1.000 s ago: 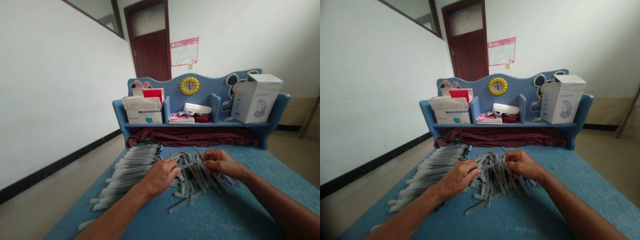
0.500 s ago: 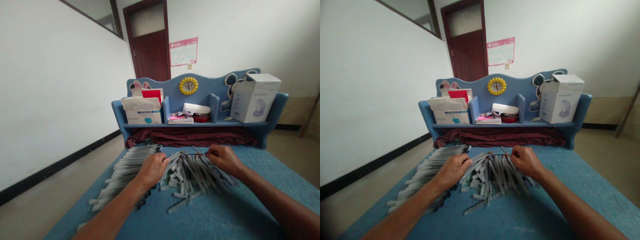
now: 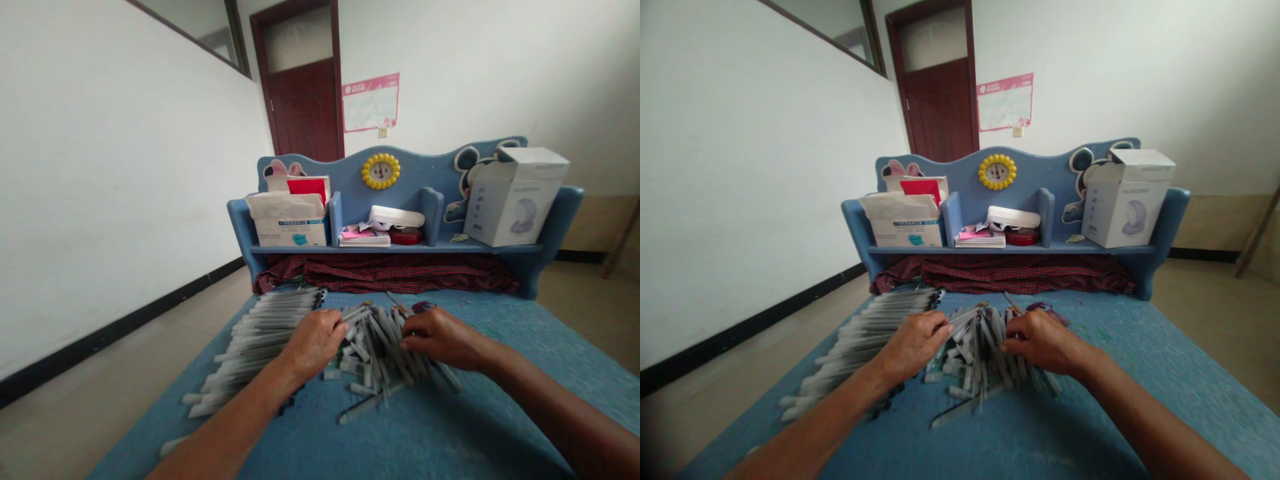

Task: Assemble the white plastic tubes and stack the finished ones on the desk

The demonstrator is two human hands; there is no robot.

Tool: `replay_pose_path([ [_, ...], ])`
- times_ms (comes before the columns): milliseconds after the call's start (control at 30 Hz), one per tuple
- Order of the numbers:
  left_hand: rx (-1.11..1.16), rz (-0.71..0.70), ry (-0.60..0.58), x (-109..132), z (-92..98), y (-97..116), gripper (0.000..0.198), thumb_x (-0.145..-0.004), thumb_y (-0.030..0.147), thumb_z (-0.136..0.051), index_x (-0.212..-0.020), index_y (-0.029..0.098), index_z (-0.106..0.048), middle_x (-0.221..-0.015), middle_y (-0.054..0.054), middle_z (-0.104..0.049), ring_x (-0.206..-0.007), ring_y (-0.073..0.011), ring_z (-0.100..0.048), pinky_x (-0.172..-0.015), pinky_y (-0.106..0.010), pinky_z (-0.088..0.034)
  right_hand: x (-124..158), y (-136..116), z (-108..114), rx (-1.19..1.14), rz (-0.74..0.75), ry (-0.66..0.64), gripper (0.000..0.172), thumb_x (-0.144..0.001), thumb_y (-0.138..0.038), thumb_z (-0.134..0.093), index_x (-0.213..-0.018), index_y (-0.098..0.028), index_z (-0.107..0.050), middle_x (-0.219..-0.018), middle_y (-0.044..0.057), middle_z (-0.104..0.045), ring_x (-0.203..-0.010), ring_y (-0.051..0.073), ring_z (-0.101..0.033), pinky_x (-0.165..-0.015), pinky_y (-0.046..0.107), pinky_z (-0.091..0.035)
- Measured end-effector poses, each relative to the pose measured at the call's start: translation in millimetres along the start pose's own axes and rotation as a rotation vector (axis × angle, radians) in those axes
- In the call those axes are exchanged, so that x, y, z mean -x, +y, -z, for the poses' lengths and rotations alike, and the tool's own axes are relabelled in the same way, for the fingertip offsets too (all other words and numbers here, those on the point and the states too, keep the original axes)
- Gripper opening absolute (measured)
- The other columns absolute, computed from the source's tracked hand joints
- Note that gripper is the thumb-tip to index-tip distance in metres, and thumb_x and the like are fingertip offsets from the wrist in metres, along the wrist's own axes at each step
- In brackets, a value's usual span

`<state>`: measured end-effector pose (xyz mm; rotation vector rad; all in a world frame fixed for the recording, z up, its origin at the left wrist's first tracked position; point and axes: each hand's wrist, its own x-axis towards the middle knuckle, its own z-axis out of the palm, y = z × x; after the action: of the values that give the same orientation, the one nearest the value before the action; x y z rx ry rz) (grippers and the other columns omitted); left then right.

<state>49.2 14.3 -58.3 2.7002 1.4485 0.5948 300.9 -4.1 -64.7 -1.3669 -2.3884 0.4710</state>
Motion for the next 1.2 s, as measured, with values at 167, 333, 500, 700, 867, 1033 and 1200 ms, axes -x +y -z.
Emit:
replay_pose_path([
  [167, 0.024, -0.009, -0.014, 1.3, -2.0, 1.4, 0.025, -0.087, 0.025, -0.042, -0.071, 0.016, -0.058, -0.068, -0.003, -0.062, -0.069, -0.0154, -0.058, -0.065, -0.023, -0.039, -2.0, 6.9, -2.8, 0.07, -0.058, 0.074, 0.024, -0.082, -0.033, -0.051, -0.066, -0.019, -0.062, -0.062, 0.0, -0.057, -0.057, 0.012, -0.051, -0.052, 0.022, -0.031],
  [333, 0.05, -0.03, -0.038, 1.4, -1.7, 8.0, 0.023, -0.086, 0.024, -0.045, -0.07, 0.016, -0.059, -0.068, -0.003, -0.061, -0.068, -0.0147, -0.058, -0.064, -0.023, -0.039, -4.3, 7.6, -11.0, 0.121, -0.077, 0.087, 0.021, -0.079, -0.035, -0.055, -0.067, -0.019, -0.063, -0.065, 0.003, -0.06, -0.057, 0.014, -0.052, -0.053, 0.024, -0.032],
  [500, 0.089, -0.073, -0.055, 3.8, -0.3, 14.2, 0.021, -0.086, 0.024, -0.045, -0.074, 0.015, -0.06, -0.07, -0.003, -0.061, -0.07, -0.0146, -0.057, -0.065, -0.023, -0.04, -4.1, 5.3, -7.5, 0.05, -0.107, 0.184, 0.026, -0.085, -0.038, -0.047, -0.084, -0.019, -0.064, -0.066, 0.002, -0.061, -0.06, 0.014, -0.055, -0.055, 0.024, -0.035],
  [700, 0.16, -0.167, -0.074, 8.9, 1.3, 27.3, 0.017, -0.085, 0.022, -0.047, -0.075, 0.017, -0.059, -0.07, -0.002, -0.059, -0.07, -0.0148, -0.056, -0.065, -0.023, -0.041, 3.6, -22.6, -8.0, 0.1, 0.188, 0.173, 0.035, -0.081, -0.028, -0.055, -0.115, -0.019, -0.053, -0.094, 0.006, -0.064, -0.086, 0.019, -0.058, -0.073, 0.028, -0.041],
  [867, 0.214, -0.276, -0.171, 10.4, 15.2, 34.4, 0.014, -0.084, 0.021, -0.048, -0.077, 0.017, -0.06, -0.074, -0.003, -0.059, -0.073, -0.0148, -0.056, -0.067, -0.023, -0.041, 10.6, -47.0, -7.8, 0.334, 0.324, 0.07, 0.016, -0.089, -0.019, -0.041, -0.083, -0.018, -0.056, -0.076, 0.003, -0.063, -0.068, 0.015, -0.057, -0.061, 0.026, -0.036],
  [1033, 0.264, -0.231, -0.256, 9.8, 36.3, 25.5, 0.019, -0.087, 0.026, -0.045, -0.09, 0.019, -0.063, -0.081, -0.001, -0.063, -0.079, -0.0149, -0.057, -0.073, -0.023, -0.04, 14.3, -37.9, 12.0, 0.276, 0.234, 0.107, 0.02, -0.09, -0.026, -0.043, -0.075, -0.019, -0.054, -0.067, 0.0, -0.059, -0.058, 0.011, -0.053, -0.055, 0.024, -0.03],
  [1200, 0.218, -0.182, -0.254, 8.0, 41.5, 29.7, 0.021, -0.088, 0.026, -0.042, -0.097, 0.019, -0.06, -0.082, 0.0, -0.064, -0.075, -0.0143, -0.058, -0.068, -0.022, -0.039, 11.6, -37.7, 21.3, 0.325, 0.207, 0.121, 0.021, -0.089, -0.028, -0.044, -0.074, -0.018, -0.054, -0.067, 0.001, -0.059, -0.058, 0.011, -0.051, -0.054, 0.025, -0.028],
])
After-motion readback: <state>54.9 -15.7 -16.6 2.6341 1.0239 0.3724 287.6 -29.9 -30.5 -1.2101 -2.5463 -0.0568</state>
